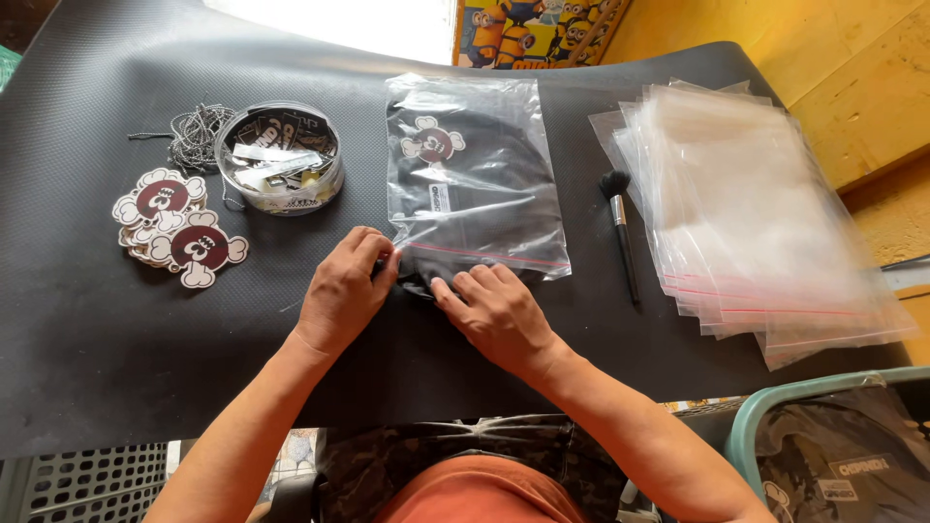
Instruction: The person attaches a decorative bear-shaped tag to a small black bag using a metal chain. They then use a brush to dust the bag and the tag. Finally, the person places the bag into a clear plastic zip-lock bag, seals it, and adds a rectangular sticker to the outside of the package.
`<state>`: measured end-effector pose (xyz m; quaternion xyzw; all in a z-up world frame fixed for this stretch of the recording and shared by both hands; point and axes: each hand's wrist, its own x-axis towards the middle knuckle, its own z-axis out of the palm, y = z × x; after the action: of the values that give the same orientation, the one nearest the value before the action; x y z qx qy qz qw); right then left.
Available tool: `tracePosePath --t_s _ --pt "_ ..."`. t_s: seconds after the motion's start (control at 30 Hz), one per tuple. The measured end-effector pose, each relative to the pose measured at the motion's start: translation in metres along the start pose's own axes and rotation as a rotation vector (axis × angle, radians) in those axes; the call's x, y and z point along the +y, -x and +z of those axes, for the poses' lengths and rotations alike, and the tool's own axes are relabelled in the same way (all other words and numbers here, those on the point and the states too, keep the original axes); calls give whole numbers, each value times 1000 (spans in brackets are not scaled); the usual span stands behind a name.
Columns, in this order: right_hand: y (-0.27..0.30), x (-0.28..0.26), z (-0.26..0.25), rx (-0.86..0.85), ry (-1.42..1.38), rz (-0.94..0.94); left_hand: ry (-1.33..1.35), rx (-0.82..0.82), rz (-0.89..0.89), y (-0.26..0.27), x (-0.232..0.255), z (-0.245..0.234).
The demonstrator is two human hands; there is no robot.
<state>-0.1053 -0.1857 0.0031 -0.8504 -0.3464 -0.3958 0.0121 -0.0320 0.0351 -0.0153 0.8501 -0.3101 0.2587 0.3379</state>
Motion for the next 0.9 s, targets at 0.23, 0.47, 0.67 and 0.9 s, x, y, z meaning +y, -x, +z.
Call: tracePosePath --t_s 0.23,0.47,0.67,0.9 --pt "3 -6 -2 -34 99 51 -41 -4 81 3 7 -1" --pt "-10 8 17 43 64 228 -89 84 176 -5 18 -11" --pt "-8 40 42 -138 85 330 -221 96 333 -6 12 1" --pt "12 50 0 -205 -56 327 -285 94 314 -4 6 -10"
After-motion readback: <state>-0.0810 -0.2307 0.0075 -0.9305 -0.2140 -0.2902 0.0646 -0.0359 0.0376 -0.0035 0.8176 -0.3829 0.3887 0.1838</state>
